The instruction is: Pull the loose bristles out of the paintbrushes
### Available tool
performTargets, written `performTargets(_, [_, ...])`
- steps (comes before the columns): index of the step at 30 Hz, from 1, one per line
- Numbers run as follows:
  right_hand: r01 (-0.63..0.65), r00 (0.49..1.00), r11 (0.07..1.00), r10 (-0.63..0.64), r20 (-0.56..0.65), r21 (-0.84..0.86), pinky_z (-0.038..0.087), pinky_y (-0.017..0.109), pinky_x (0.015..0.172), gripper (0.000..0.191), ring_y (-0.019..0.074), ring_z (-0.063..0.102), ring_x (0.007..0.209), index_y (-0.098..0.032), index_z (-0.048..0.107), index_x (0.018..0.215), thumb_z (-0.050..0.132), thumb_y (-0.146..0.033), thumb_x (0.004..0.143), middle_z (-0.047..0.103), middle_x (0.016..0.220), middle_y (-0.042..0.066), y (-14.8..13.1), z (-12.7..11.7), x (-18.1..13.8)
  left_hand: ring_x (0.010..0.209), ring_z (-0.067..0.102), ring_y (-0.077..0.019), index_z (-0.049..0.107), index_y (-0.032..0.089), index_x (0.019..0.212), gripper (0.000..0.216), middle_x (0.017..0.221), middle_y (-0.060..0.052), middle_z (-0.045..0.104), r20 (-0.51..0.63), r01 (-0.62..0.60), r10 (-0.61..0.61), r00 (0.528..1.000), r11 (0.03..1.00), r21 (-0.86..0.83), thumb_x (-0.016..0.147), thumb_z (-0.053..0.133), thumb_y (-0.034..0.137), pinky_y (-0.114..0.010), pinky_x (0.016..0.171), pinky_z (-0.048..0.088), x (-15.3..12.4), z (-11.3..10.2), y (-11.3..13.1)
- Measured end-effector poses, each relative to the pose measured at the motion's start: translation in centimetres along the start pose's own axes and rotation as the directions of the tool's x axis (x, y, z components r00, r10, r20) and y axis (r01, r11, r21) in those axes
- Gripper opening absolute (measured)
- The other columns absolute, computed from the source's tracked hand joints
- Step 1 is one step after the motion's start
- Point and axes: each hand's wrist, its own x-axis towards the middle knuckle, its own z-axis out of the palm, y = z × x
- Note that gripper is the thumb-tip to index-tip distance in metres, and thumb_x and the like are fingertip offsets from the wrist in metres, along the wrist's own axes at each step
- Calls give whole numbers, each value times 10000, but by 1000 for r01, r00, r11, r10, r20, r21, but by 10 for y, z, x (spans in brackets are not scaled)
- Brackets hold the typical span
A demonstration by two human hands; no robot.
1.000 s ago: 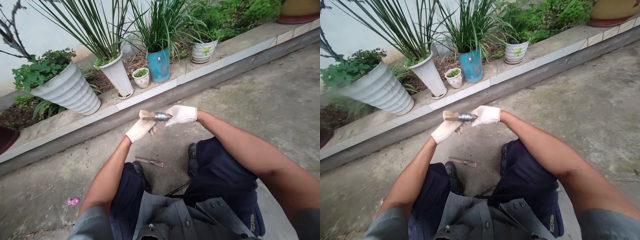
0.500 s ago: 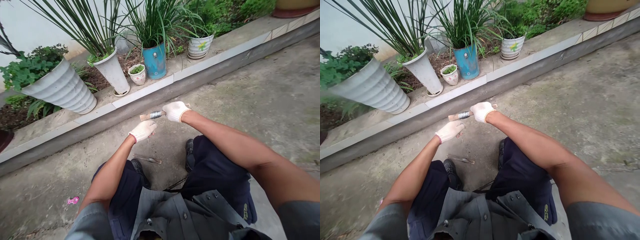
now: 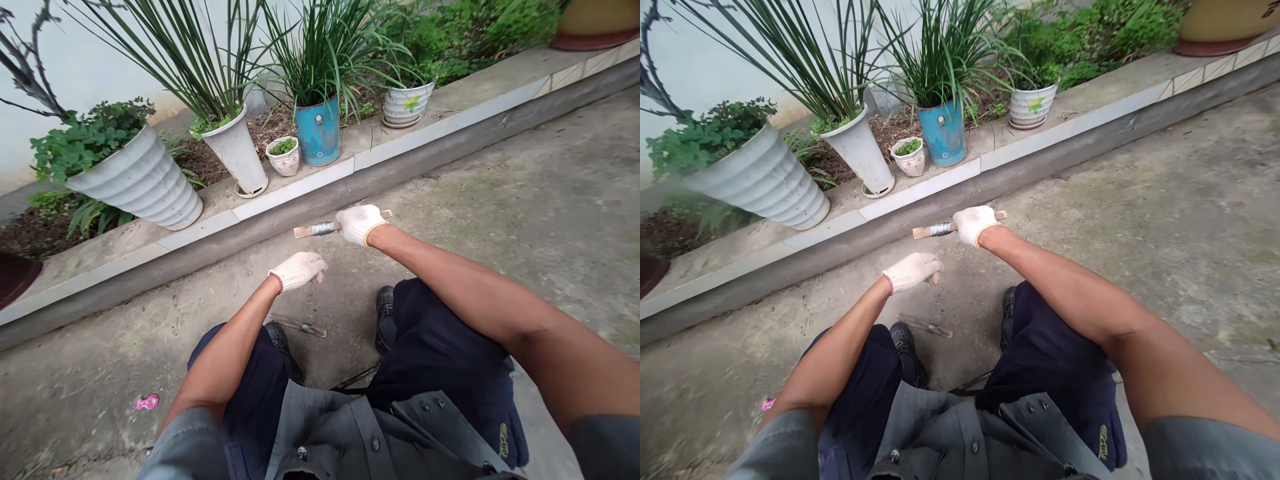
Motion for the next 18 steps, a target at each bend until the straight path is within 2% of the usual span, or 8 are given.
performTargets(3, [-2,1000,1000,3,28,-25,538,431,833,312,353,737,1003,-177,782,1124,602,-256,881,772,1060,203,2,0,1,712,664,-185,689,196,826,328,760,-17,754,-22,-21,25,999,986,164,951,453,387,-270,650,462,-3,-5,4])
performTargets(7, [19,994,995,-9,107,-94,536,421,857,337,346,731,1045,-158,793,1144,611,-199,862,770,1094,208,0,2,1,697,655,-198,719,199,898,372,710,-21,723,-62,4,14,998,959,283,981,408,384,-283,661,436,-5,-6,6])
performTargets(9, [71,987,988,-50,150,-140,530,408,861,346,344,730,1053,-133,797,1142,626,-164,843,769,1084,220,-1,4,-1,710,654,-206,725,203,898,393,757,-42,731,-118,9,39,992,923,385,1000,392,384,-289,666,422,-4,-6,6])
performTargets(12, [230,960,959,-196,202,-165,519,387,828,326,347,735,1019,-108,809,1093,639,-140,816,771,1039,228,-3,9,-7,786,663,-219,741,213,897,390,925,-76,764,-188,3,117,975,844,537,1010,403,372,-294,695,411,-3,-9,4])
performTargets(15, [363,910,924,-322,262,-124,490,349,752,298,306,738,902,-147,815,1029,645,-154,785,777,963,183,-3,12,-12,829,660,-220,758,210,913,371,993,-78,771,-245,21,137,960,836,548,1000,428,355,-292,706,406,-2,-17,2])
performTargets(18, [419,876,907,-394,277,-33,426,302,667,220,228,685,750,-189,799,941,667,-241,773,756,856,105,2,9,-15,800,641,-206,761,198,902,363,921,-48,760,-312,35,113,943,901,432,985,466,394,-288,680,399,-7,-30,0])
